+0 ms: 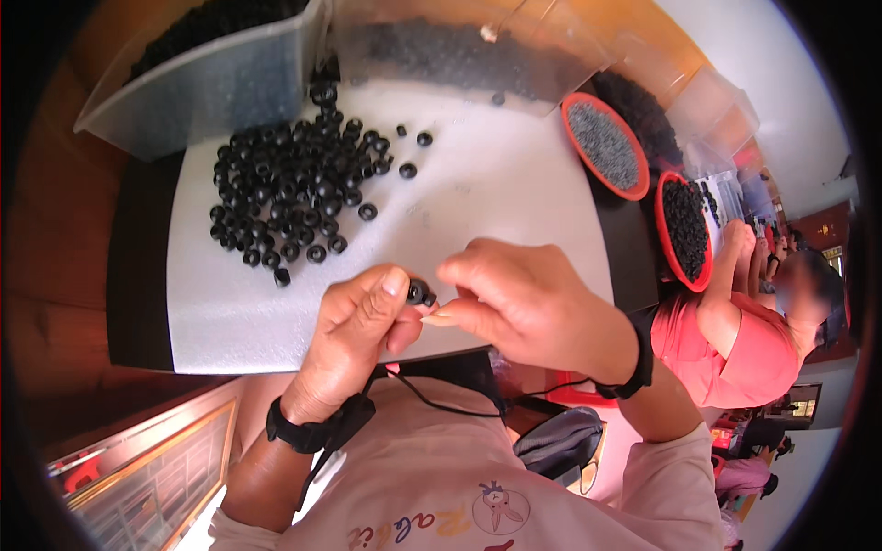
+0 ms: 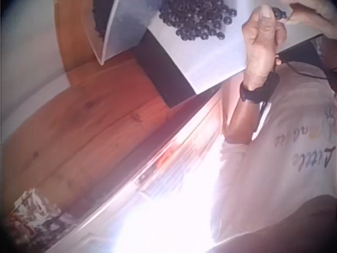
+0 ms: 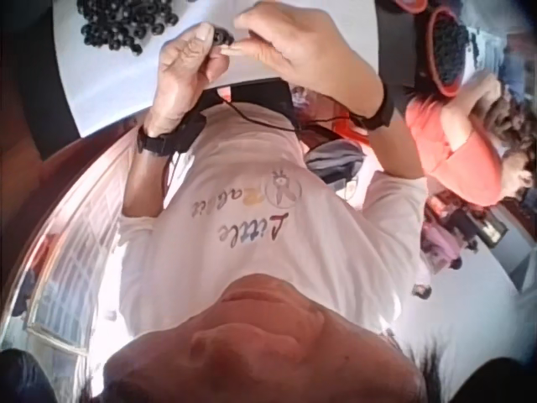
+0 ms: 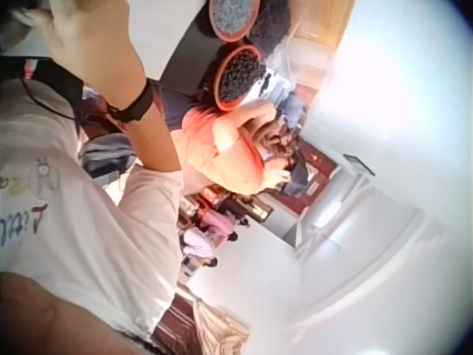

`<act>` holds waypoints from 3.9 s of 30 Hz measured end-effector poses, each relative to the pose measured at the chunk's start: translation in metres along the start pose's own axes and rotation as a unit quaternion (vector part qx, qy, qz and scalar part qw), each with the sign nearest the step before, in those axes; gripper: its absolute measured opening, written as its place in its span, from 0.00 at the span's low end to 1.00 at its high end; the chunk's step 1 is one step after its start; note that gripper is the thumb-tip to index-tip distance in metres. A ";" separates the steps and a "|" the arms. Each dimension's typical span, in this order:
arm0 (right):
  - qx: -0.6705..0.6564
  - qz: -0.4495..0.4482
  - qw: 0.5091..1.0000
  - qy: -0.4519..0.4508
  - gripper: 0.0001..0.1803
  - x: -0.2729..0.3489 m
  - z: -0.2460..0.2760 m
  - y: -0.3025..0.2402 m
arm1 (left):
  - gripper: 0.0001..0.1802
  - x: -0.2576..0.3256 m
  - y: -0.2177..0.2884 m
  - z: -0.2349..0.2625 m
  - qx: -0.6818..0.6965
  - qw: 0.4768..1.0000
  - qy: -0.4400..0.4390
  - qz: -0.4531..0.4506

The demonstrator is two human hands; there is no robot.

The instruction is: Manually assemble small black plastic components by inserting a smaller pin-like piece into a larger cap.

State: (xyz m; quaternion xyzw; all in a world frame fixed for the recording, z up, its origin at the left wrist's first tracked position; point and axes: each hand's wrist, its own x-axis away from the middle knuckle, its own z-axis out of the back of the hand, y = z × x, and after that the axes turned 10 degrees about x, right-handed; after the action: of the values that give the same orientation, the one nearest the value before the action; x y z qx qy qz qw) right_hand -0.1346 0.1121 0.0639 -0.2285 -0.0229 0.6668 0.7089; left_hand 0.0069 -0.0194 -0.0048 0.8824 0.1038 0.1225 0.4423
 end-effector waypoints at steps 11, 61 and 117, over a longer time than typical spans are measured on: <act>0.007 0.018 0.998 0.059 0.11 -0.004 -0.012 -0.007 | 0.25 0.003 -0.004 0.006 -0.021 0.999 -0.032 -0.030; 0.182 -0.096 0.967 -0.151 0.12 -0.091 -0.018 0.113 | 0.20 0.001 0.001 -0.005 -0.067 0.996 -0.051 0.004; 0.220 -0.092 0.953 -0.185 0.08 -0.050 -0.009 0.067 | 0.17 -0.005 -0.003 0.005 0.077 0.995 -0.053 -0.046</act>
State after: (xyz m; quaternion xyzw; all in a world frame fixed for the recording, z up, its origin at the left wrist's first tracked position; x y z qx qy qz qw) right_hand -0.1995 0.0618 0.0454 0.0636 -0.0270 0.6176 0.7834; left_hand 0.0036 -0.0230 -0.0107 0.9133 0.1299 0.0467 0.3833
